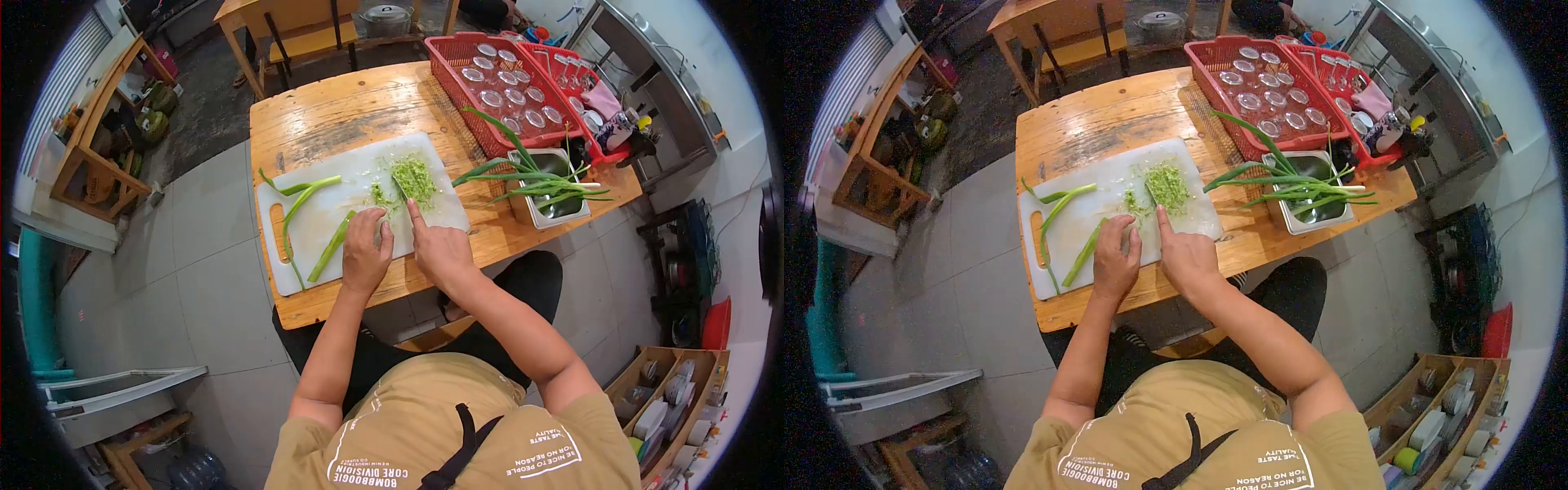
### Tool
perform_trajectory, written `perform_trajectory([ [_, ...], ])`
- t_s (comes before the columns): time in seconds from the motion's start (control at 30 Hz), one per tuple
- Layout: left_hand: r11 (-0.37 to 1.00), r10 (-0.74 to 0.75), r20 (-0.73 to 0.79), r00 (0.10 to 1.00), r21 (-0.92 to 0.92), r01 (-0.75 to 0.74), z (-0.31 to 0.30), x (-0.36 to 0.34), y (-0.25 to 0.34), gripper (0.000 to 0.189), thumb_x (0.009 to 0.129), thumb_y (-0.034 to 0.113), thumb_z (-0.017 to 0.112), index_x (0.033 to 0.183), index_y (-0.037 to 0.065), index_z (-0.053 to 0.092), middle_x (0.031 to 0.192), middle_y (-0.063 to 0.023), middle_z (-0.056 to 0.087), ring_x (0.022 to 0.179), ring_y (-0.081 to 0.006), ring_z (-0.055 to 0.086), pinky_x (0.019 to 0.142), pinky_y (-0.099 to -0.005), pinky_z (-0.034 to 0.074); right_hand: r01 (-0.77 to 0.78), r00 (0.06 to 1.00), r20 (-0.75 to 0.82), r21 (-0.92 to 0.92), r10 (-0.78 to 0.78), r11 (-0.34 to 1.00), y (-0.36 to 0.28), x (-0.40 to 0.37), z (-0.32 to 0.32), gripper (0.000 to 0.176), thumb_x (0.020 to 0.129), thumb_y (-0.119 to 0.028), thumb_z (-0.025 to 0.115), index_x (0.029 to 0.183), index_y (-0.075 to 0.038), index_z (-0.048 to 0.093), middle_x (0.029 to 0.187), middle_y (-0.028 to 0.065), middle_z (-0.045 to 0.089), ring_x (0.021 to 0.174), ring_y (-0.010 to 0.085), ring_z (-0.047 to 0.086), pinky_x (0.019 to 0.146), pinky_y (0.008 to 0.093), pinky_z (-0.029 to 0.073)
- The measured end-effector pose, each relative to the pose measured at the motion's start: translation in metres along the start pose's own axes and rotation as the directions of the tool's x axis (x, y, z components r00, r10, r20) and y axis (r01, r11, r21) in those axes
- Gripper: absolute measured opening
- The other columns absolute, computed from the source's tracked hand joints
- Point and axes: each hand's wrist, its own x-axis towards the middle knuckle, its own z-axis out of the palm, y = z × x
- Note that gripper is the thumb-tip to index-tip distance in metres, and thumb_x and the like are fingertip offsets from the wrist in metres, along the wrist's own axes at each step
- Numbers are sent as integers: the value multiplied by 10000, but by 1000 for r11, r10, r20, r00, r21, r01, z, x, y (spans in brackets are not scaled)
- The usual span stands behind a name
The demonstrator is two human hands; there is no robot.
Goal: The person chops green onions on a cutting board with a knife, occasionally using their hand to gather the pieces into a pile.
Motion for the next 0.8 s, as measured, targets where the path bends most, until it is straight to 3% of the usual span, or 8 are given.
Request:
perform_trajectory([
  [0.23, 1000, 2, -31, 1000, -12, -2, -1, 1, 0, 211, 959, 66, 651, 1162, 8, 650, 1150, -201, 683, 1101, -402, 645, 979, -466, 513, -3, 999, 44, -9, 3, 1000, -4, 1, 1, 745, 939, -141, 586, 1631, -42, 331, 655, 137, 687, 572, 325, 685, 540, 460, 534],
  [0.43, 998, -31, -46, 998, -47, 29, -3, 1, -2, 200, 962, 59, 644, 1155, 7, 649, 1146, -196, 677, 1094, -399, 644, 974, -461, 515, -30, 986, 163, -22, 33, 999, -18, -11, -12, 810, 911, -117, 573, 1650, -20, 254, 729, 139, 731, 632, 307, 721, 573, 445, 562],
  [0.73, 998, -41, -69, 997, -53, 37, -2, 0, -5, 188, 972, 70, 631, 1149, 10, 653, 1148, -187, 676, 1096, -400, 641, 975, -462, 514, 8, 990, 137, -14, -7, 1000, -21, -7, -5, 814, 908, -122, 581, 1652, -38, 262, 728, 135, 730, 639, 305, 723, 596, 440, 571],
  [0.8, 997, -46, -72, 996, -61, 41, -2, 1, -4, 184, 973, 71, 632, 1146, 12, 654, 1147, -181, 677, 1088, -390, 643, 972, -457, 517, 0, 998, 56, -24, 2, 1000, -18, -4, -4, 709, 971, -151, 559, 1636, -67, 328, 667, 141, 699, 574, 322, 691, 543, 452, 533],
])
